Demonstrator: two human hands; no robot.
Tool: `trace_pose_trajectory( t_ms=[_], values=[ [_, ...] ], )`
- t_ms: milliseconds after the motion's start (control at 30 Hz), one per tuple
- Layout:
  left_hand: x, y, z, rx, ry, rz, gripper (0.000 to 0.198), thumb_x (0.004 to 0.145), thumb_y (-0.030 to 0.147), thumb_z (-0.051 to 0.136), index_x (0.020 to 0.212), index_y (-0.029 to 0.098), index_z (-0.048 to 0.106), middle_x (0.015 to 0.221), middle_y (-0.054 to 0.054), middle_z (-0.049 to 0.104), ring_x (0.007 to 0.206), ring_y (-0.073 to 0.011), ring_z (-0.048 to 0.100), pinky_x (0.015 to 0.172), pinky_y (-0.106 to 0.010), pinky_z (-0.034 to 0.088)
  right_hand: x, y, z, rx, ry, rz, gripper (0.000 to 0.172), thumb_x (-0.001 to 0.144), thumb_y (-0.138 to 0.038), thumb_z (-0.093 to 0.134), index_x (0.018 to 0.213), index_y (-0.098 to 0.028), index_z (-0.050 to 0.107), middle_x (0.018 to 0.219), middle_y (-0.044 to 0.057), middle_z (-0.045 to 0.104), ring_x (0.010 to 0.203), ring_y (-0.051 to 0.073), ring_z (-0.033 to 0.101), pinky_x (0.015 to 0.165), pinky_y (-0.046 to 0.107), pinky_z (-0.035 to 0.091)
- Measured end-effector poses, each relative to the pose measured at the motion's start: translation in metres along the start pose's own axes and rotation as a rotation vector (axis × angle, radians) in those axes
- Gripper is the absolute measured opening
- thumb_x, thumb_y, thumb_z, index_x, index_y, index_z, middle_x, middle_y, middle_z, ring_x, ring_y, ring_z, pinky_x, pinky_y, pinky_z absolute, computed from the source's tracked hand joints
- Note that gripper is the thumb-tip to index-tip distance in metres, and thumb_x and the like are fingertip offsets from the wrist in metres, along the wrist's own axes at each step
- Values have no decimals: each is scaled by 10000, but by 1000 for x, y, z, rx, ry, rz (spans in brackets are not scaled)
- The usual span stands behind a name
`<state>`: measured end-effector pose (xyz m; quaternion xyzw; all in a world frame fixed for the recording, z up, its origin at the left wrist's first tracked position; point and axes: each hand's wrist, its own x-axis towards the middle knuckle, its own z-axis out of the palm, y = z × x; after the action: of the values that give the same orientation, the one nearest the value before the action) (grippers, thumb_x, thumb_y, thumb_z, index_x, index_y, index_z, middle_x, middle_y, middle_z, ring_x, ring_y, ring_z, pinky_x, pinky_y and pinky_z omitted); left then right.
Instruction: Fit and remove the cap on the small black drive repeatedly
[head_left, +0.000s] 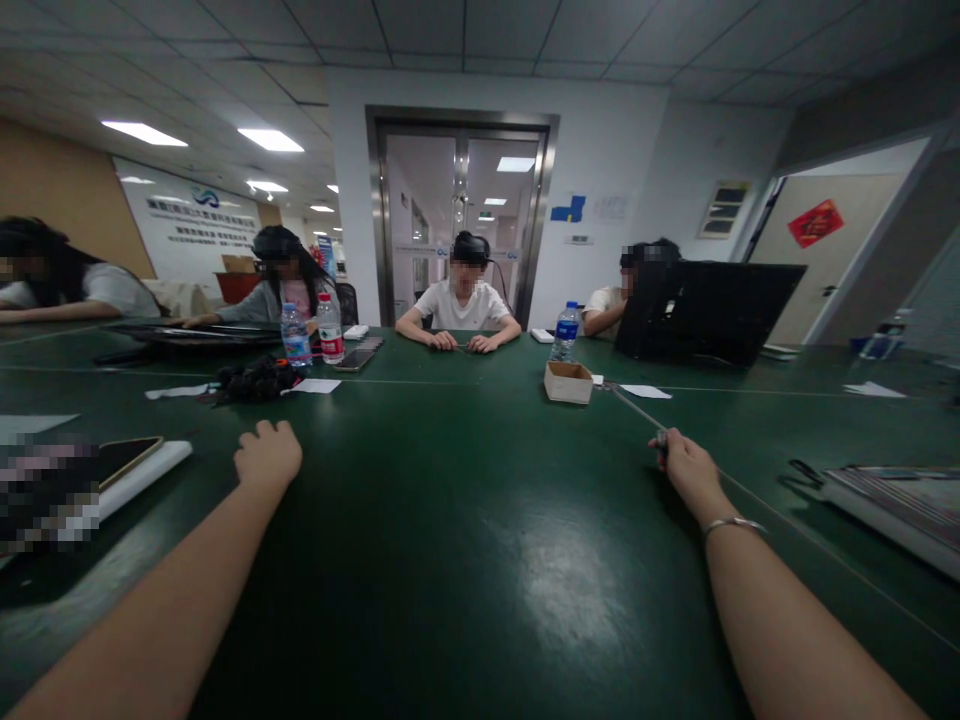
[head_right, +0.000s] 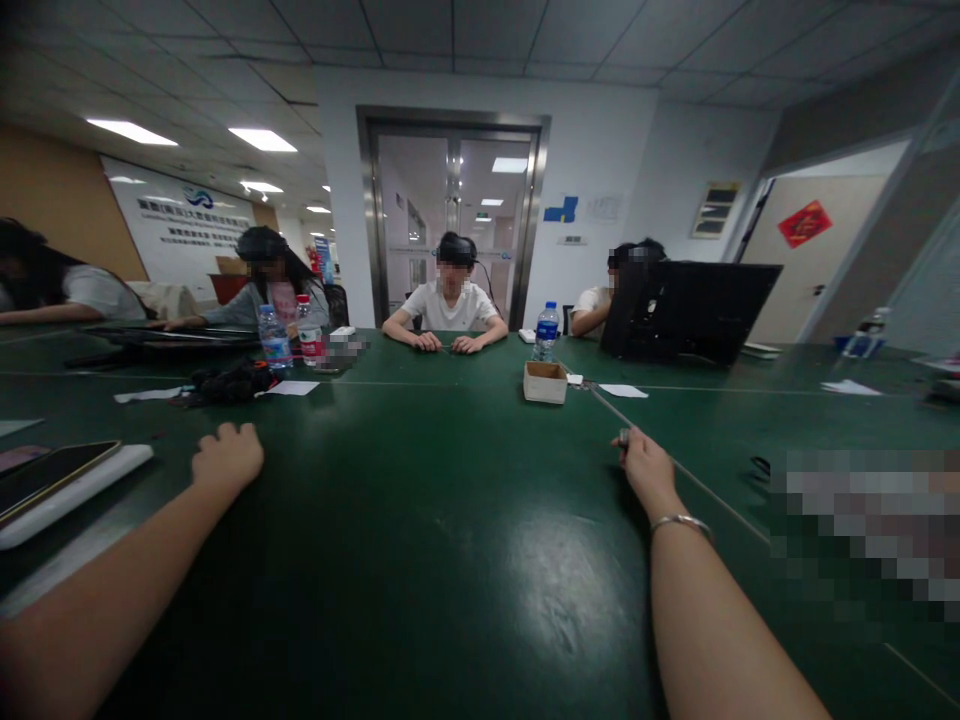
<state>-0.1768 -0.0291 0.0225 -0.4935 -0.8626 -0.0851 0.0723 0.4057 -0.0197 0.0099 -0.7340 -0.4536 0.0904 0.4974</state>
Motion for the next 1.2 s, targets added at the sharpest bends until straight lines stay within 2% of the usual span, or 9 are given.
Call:
trace_pose_trajectory(
  t_ms=[133, 300, 367, 433, 533, 667, 800, 933, 1200],
  values=[
    [-20, 68, 10, -78, 28, 214, 436, 856, 198, 228, 1149, 127, 543, 1172, -230, 500, 1056, -367, 486, 727, -422, 442, 2, 0, 0, -189, -48, 9, 340, 827, -358, 351, 634, -185, 570, 579, 51, 573, 559, 194, 526, 564, 322, 381],
    [-54, 146, 19, -169, 46, 397, 412, 834, 176, 298, 1176, 130, 523, 1186, -227, 484, 1028, -353, 485, 739, -423, 429, -9, -17, -6, -538, -89, 18, 357, 867, -406, 337, 883, -206, 634, 818, 105, 631, 795, 265, 575, 753, 451, 404],
    [-65, 166, 21, -214, 36, 460, 410, 817, 171, 339, 1185, 135, 515, 1197, -222, 477, 1030, -349, 483, 745, -416, 425, -20, -35, -3, -625, -19, -56, 434, 876, -481, 314, 1072, -221, 601, 988, 153, 606, 907, 308, 552, 772, 491, 397],
    [-72, 178, 21, -250, 24, 516, 399, 815, 169, 349, 1175, 147, 519, 1193, -208, 481, 1028, -335, 483, 758, -410, 421, -33, -56, 10, -684, 24, -231, 544, 855, -586, 306, 1221, -248, 524, 1118, 178, 541, 1000, 340, 502, 787, 499, 391],
    [-74, 179, 20, -267, -4, 554, 352, 839, 205, 347, 1133, 167, 536, 1168, -176, 491, 1008, -299, 493, 767, -384, 423, -49, -75, 41, -777, -95, -408, 599, 821, -638, 351, 1304, -298, 450, 1203, 162, 472, 1074, 356, 442, 830, 516, 366],
    [-63, 162, 17, -270, -49, 503, 312, 862, 274, 355, 1092, 193, 550, 1139, -139, 491, 978, -267, 510, 773, -363, 430, -51, -65, 66, -839, -331, -364, 421, 900, -439, 292, 1225, -318, 529, 1195, 117, 479, 1087, 330, 429, 864, 513, 345],
    [-47, 138, 19, -273, -37, 402, 306, 861, 288, 355, 1068, 203, 563, 1123, -135, 486, 991, -279, 511, 788, -377, 433, -30, -34, 41, -816, -250, -179, 399, 889, -321, 291, 1183, -277, 556, 1207, 125, 469, 1100, 339, 422, 870, 495, 345],
    [-38, 125, 24, -309, -39, 369, 307, 853, 309, 376, 1067, 205, 571, 1127, -139, 484, 996, -281, 512, 789, -376, 439, -11, -9, 8, -774, -29, 77, 388, 863, -266, 293, 1111, -153, 568, 1187, 205, 460, 1127, 376, 411, 873, 508, 337],
    [-40, 125, 25, -354, -35, 411, 291, 843, 297, 398, 1041, 216, 596, 1095, -124, 512, 996, -272, 520, 814, -398, 432, -5, 1, 2, -661, 11, 43, 322, 789, -209, 379, 1048, -109, 543, 1113, 221, 522, 1081, 339, 492, 889, 486, 378]
  ],
)
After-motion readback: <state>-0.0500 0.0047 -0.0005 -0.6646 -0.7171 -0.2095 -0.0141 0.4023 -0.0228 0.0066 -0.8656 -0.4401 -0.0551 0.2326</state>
